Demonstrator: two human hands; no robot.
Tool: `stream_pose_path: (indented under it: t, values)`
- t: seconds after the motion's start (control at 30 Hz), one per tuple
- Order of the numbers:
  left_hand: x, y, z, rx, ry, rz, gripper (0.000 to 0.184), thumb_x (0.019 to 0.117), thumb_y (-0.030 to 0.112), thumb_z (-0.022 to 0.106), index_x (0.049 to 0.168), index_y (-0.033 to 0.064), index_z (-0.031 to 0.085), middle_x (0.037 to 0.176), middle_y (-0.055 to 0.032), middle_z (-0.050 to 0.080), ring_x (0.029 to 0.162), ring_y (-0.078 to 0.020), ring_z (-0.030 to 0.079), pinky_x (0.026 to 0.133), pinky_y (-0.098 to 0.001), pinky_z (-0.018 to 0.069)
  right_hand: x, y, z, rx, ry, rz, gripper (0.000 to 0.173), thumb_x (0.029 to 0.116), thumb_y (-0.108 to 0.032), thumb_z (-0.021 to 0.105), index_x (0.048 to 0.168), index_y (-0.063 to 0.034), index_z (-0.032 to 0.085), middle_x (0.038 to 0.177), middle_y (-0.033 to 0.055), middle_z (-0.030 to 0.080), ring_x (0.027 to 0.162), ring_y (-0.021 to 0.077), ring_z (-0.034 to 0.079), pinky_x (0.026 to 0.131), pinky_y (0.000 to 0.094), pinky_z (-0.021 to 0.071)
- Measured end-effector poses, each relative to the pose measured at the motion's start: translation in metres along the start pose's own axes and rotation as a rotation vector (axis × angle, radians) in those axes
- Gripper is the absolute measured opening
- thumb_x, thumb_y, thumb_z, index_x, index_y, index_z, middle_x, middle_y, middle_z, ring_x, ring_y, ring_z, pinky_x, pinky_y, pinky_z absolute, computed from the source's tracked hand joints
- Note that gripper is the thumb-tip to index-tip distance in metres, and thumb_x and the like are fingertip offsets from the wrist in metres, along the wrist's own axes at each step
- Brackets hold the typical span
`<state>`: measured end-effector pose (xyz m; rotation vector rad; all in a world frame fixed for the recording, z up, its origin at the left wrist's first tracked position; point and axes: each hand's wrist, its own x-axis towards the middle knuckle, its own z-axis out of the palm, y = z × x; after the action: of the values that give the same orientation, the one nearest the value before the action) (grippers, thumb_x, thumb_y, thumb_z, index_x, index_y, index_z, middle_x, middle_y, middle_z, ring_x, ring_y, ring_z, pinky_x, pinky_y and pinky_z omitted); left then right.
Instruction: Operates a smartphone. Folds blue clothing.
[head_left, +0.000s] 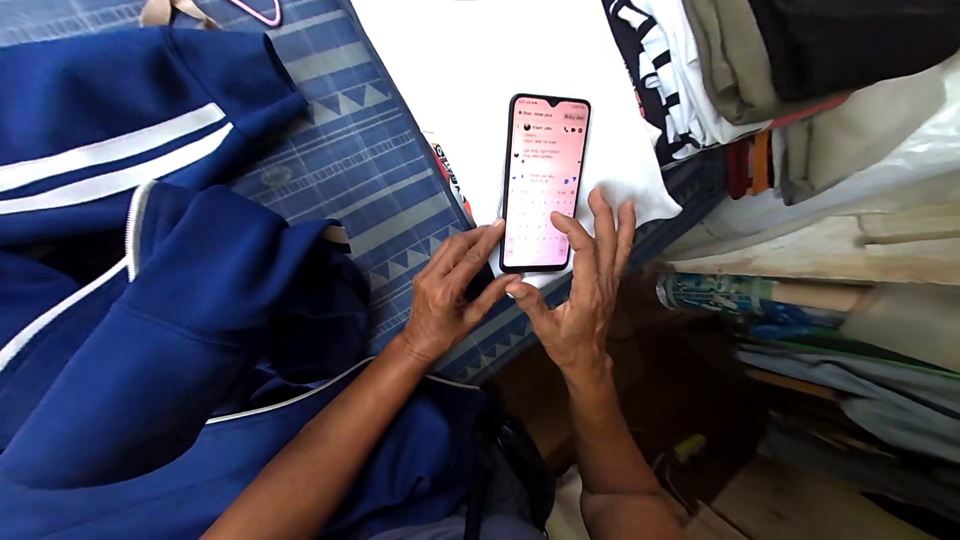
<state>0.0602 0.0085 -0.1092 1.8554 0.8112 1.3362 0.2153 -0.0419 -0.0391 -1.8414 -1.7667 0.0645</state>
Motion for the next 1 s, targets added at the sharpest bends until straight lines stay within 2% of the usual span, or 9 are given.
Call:
stream_pose_path:
  t: [0.27, 0.43, 0.8, 1.0]
  values:
    - [-0.0002, 0.0002, -0.0001, -0.001, -0.005, -0.005, 0.05, 0.0928, 0.02, 0.075, 0.132, -0.0089, 0.063, 0.125, -0.0226, 0.067, 0.112, -0.0241, 0.067, 0.097, -0.0321, 0.0545, -0.0026, 0.0006, -0.0008, 0.008, 0.006, 0.002, 0.077, 0.0939, -0.072, 0.049, 0.134, -0.0073, 0.061, 0.161, 0.0243, 0.035, 0.154, 0.046, 0.018, 0.124, 0.0613, 0.0141]
    - [0.0002, 0.0006, -0.0001, 0.003, -0.002, -0.002, 0.05, 0.093, 0.02, 0.075, 0.132, -0.0087, 0.063, 0.125, -0.0226, 0.067, 0.112, -0.0243, 0.067, 0.098, -0.0321, 0.0542, -0.0036, 0.0033, -0.0026, -0.008, 0.007, 0.007, 0.078, 0.0937, -0.072, 0.051, 0.135, -0.0066, 0.06, 0.16, 0.0241, 0.035, 0.154, 0.0453, 0.018, 0.125, 0.0593, 0.0154]
    - [0.0001, 0.0005, -0.0003, 0.005, -0.005, -0.005, 0.051, 0.0927, 0.02, 0.076, 0.132, -0.0088, 0.063, 0.125, -0.0227, 0.067, 0.112, -0.0238, 0.067, 0.097, -0.0314, 0.0542, -0.0038, 0.0026, -0.0007, -0.008, -0.012, 0.004, 0.076, 0.0939, -0.072, 0.05, 0.134, -0.0083, 0.062, 0.161, 0.0247, 0.034, 0.154, 0.0465, 0.017, 0.124, 0.0611, 0.0145]
    - [0.0, 0.001, -0.0003, 0.004, -0.007, -0.008, 0.05, 0.0928, 0.019, 0.075, 0.132, -0.0089, 0.063, 0.125, -0.0227, 0.067, 0.115, -0.0249, 0.067, 0.101, -0.0327, 0.0532, -0.002, 0.0017, -0.004, -0.042, -0.019, 0.014, 0.075, 0.0935, -0.073, 0.05, 0.136, -0.0128, 0.063, 0.162, 0.0238, 0.033, 0.154, 0.0468, 0.015, 0.124, 0.0644, 0.0121]
